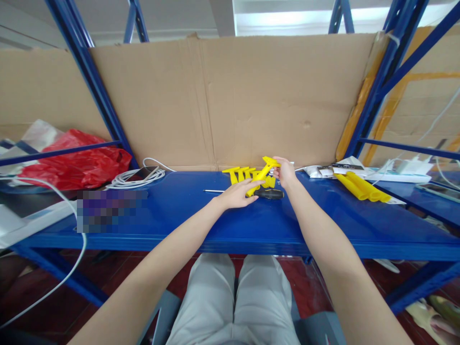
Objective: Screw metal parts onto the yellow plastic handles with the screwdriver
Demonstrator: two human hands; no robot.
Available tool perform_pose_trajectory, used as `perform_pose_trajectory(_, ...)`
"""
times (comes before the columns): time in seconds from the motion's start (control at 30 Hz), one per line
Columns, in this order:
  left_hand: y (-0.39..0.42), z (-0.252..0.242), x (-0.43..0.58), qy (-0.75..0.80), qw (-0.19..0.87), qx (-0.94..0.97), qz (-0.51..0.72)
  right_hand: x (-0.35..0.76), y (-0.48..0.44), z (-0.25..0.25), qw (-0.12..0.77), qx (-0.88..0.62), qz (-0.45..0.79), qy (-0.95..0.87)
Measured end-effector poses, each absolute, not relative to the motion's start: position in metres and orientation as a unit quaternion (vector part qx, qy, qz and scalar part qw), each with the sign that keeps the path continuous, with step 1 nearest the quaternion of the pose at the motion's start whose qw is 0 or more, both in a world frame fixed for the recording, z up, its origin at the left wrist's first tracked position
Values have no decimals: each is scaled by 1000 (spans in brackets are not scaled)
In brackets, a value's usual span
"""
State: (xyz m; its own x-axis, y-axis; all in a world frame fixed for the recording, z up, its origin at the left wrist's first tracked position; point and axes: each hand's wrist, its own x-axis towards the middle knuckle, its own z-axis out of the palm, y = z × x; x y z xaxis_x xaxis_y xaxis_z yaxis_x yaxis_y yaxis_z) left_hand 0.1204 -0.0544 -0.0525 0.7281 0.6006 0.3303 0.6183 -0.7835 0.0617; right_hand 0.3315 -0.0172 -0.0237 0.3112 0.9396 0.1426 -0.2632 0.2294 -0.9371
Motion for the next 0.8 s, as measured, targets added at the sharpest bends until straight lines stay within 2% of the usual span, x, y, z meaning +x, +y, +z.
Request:
perform_pose_trajectory(0.2, -53, -54, 126, -306, 17, -927, -214, 327, -22, -19, 677, -401, 490, -376)
perform_pose_trajectory(0.33, -49, -52, 126, -377, 35, -887, -266, 317, -29, -15, 656, -384, 496, -419)
perform_pose_trajectory(0.57, -34, -49, 107, -585, 1, -775, -237, 305, -32, -25, 577, -502, 407, -499)
perform_pose_trajectory(0.8, -18, -55, 93, -650, -59, -735, -184, 305, -27, -35, 482, -578, 305, -583)
